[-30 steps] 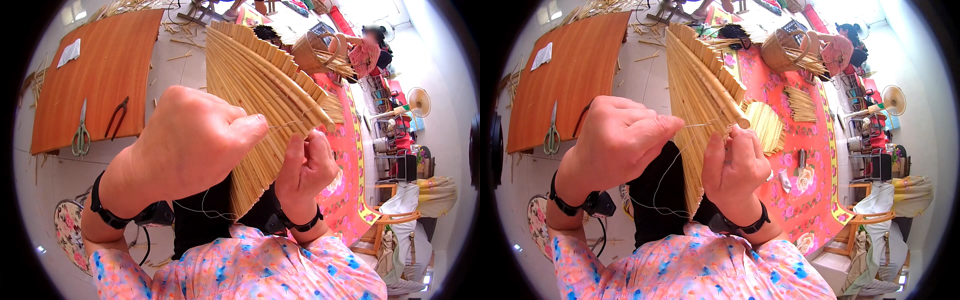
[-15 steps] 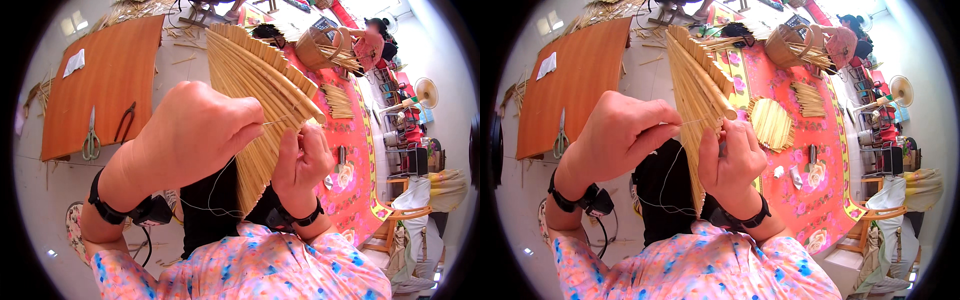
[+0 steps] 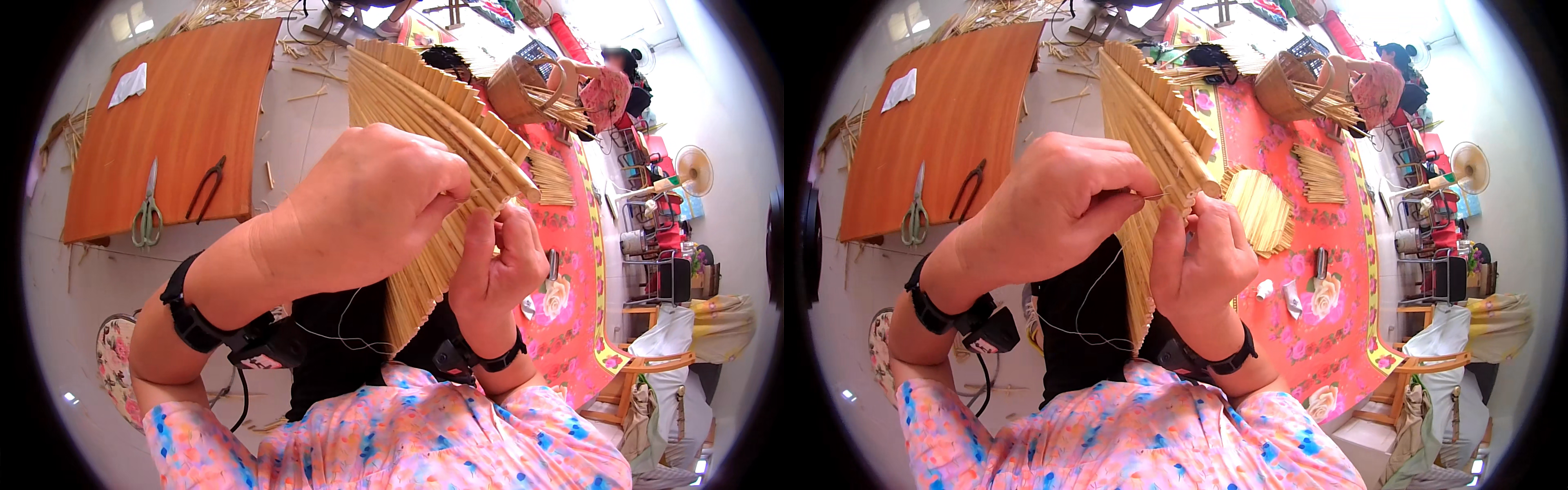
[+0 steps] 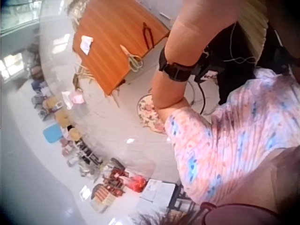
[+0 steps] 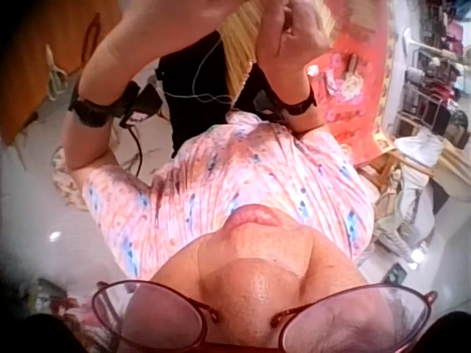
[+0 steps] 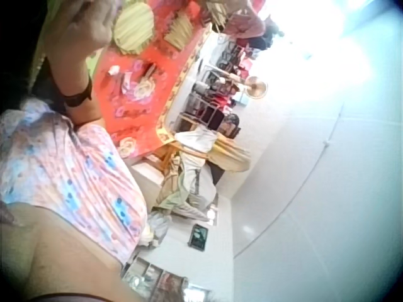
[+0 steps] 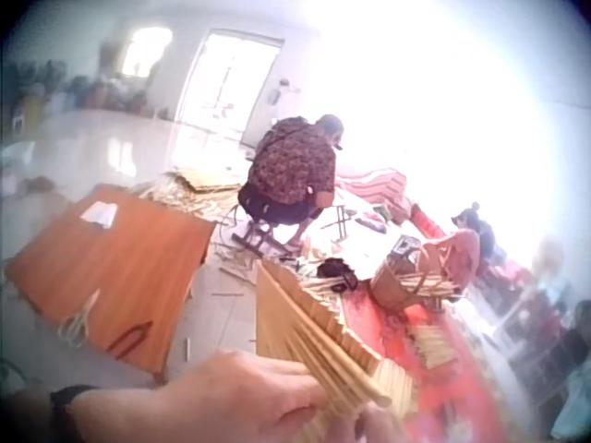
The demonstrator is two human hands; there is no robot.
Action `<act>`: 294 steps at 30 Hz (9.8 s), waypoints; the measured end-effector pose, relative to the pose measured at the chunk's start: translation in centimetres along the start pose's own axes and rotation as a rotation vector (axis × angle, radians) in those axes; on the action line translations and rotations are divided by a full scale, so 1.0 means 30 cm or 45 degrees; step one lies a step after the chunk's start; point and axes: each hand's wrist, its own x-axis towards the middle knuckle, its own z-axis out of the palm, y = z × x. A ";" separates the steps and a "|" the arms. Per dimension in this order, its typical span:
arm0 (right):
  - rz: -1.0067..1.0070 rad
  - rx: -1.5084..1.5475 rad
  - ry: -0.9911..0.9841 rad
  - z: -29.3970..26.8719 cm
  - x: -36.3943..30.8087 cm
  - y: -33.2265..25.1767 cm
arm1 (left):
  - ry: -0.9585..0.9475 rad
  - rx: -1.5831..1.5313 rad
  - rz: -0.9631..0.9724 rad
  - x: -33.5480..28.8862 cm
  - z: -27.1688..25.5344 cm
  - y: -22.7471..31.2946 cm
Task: The person sits on the floor and weaves a bamboo mat using a needle and white thread. They trim the mat edges with scissors and pliers, then stitch the bamboo strips together along the edge to secure them.
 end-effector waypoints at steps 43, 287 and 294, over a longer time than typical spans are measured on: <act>0.019 -0.094 -0.080 -0.012 -0.002 -0.024 | 0.149 0.284 0.175 -0.023 -0.004 0.003; 1.739 1.813 -1.388 -0.319 -0.306 0.352 | -1.127 0.019 -0.145 -0.231 0.497 0.403; 1.576 2.252 -1.205 -0.454 -0.358 0.400 | -0.963 0.211 -0.560 -0.391 0.312 0.306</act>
